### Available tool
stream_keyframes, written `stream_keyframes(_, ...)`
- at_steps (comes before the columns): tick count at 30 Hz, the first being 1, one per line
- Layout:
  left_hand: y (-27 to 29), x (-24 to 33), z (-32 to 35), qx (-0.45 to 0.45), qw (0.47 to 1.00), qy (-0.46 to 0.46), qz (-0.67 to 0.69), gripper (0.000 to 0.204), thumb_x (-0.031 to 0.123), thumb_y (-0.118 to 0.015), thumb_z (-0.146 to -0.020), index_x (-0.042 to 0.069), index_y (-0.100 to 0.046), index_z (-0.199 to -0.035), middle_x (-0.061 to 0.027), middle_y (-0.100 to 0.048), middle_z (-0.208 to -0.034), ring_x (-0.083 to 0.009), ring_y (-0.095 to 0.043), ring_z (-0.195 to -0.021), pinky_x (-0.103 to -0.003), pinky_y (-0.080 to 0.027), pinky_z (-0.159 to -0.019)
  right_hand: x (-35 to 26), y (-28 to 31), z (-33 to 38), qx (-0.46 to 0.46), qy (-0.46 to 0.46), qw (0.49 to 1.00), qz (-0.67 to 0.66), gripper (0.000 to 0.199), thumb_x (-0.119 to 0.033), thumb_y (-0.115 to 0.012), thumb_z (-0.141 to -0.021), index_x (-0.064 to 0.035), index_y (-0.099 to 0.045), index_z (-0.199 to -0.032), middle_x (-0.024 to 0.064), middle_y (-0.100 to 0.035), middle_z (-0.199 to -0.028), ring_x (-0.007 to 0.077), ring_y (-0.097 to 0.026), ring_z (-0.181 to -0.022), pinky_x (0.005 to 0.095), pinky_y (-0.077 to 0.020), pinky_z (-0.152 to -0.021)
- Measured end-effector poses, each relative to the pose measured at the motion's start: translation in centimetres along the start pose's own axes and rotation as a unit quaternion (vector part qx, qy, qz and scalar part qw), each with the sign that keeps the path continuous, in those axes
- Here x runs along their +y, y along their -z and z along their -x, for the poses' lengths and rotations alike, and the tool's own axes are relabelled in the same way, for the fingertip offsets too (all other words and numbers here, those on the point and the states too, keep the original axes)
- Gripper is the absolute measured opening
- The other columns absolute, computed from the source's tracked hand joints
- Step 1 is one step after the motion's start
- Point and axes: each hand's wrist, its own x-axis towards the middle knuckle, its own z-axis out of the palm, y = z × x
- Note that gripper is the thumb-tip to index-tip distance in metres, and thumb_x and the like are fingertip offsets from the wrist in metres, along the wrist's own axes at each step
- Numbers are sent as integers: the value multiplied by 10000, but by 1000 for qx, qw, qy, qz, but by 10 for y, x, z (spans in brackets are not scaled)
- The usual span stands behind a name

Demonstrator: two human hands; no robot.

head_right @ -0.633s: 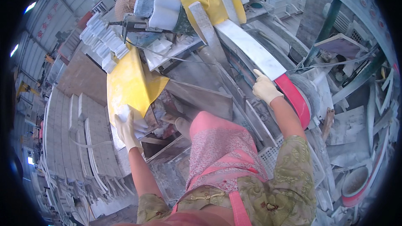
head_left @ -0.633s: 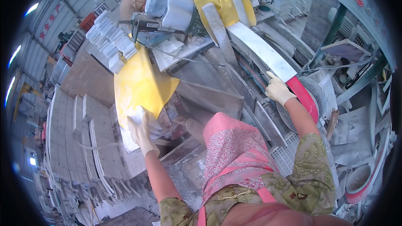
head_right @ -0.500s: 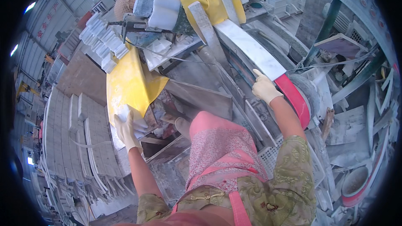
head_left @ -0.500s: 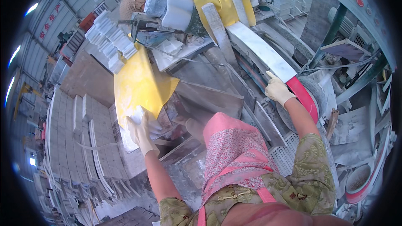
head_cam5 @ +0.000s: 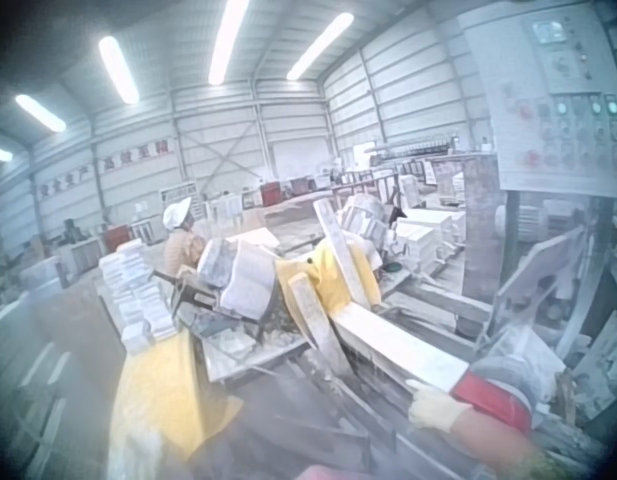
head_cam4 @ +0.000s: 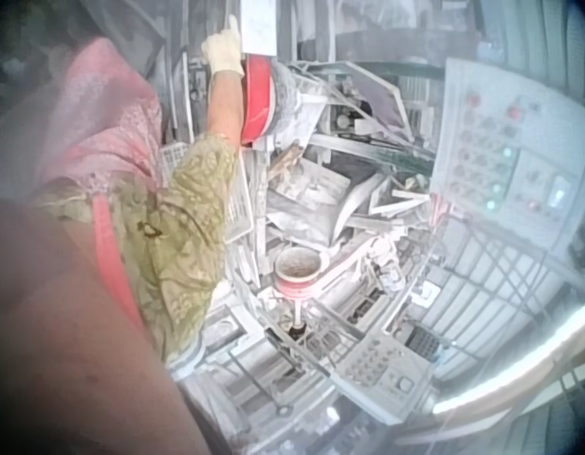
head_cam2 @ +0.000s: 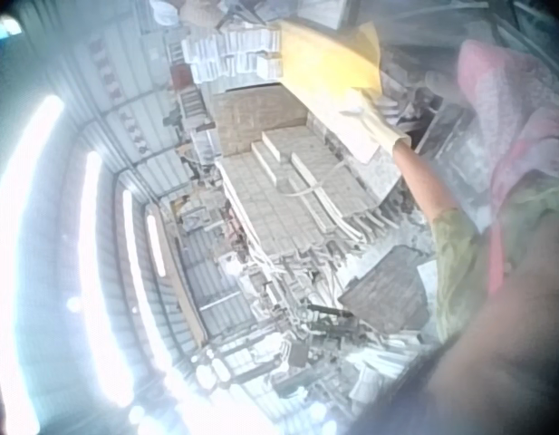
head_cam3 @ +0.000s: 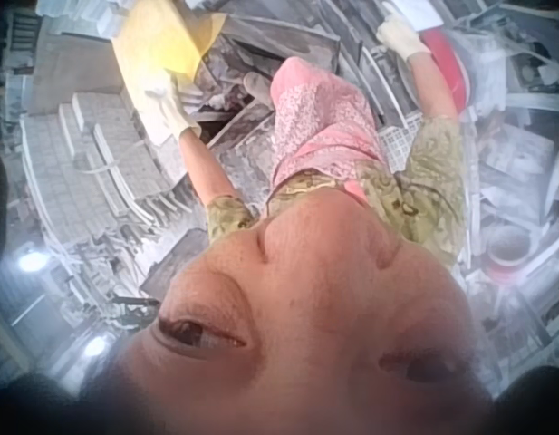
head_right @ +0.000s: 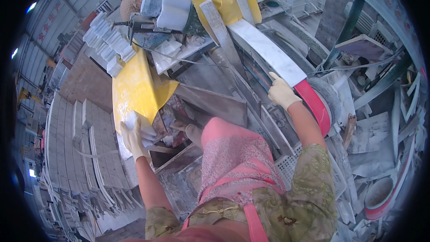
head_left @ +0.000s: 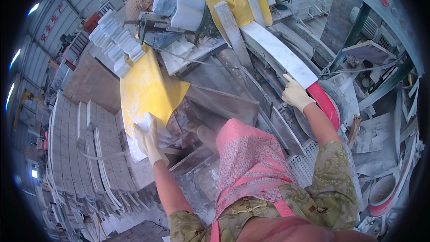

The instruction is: The person repeatedly sands small rectangular plaster pieces on a belt sander, flipping each piece to sand multiple edges and faces. The person stacks finished pieces on a yellow tray and continues the cycle with new pieces from a nearby pile.

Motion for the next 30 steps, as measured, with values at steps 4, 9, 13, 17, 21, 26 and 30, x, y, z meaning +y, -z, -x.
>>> stream_keyframes(4, -2, -5, -6, 2, 1000, -21, 4, 1041, 558, -770, -795, 29, -341, -1582, -223, -451, -1566, -364, -471, -1422, -407, -362, -1178, 7, 17, 8, 73, -38, 988, -128, 217, -203, -609, -874, -59, -755, -944, 129, -724, -951, 303, -656, -961, 443, -295, -1237)
stream_keyframes(9, -1, -4, -5, -2, 1000, -17, -18, 1048, 570, -762, -799, 9, -338, -1576, -223, -455, -1562, -359, -470, -1422, -405, -362, -1178, 47, 25, 55, 251, -144, 944, -161, 515, -159, -631, -825, -28, -602, -1323, 241, -603, -1336, 411, -497, -1322, 472, -346, -1170)
stream_keyframes(13, -1, -3, -7, -7, 1000, -24, -17, 1052, 578, -766, -796, 7, -346, -1572, -226, -460, -1557, -365, -470, -1421, -405, -364, -1176, 69, 19, 102, 59, -211, 959, -181, 908, -233, -776, -764, -110, -375, -1570, 184, -349, -1627, 379, -296, -1519, 497, -290, -1211)
stream_keyframes(17, -1, -5, -11, -13, 1000, -11, -8, 1054, 570, -772, -800, -7, -341, -1570, -235, -449, -1563, -374, -463, -1425, -404, -361, -1177, 48, -1, 93, 82, -242, 960, -114, 997, -281, -826, -770, -140, -297, -1602, 148, -316, -1648, 356, -272, -1535, 513, -255, -1232)
stream_keyframes(21, 1, 3, -2, -22, 996, -27, 85, 1002, 506, -779, -848, -20, -326, -1570, -261, -454, -1543, -344, -490, -1397, -397, -388, -1144, 33, -12, 66, 125, -276, 953, 19, 824, -271, -749, -847, -97, -361, -1553, 150, -428, -1562, 328, -401, -1454, 489, -283, -1220)
stream_keyframes(26, 10, 21, 14, -58, 991, 19, 122, 983, 481, -797, -846, 18, -331, -1577, -252, -518, -1477, -319, -555, -1309, -387, -428, -1082, 39, -1, 62, 155, -248, 955, 45, 662, -243, -670, -899, -37, -435, -1483, 176, -521, -1475, 308, -491, -1380, 447, -348, -1189)
stream_keyframes(30, 10, 18, 11, -61, 988, 25, 138, 972, 467, -805, -844, 29, -337, -1576, -252, -516, -1475, -325, -554, -1302, -394, -426, -1081, 51, 17, 56, 161, -213, 963, 47, 565, -163, -600, -897, 2, -477, -1424, 198, -561, -1427, 297, -528, -1351, 439, -379, -1166)
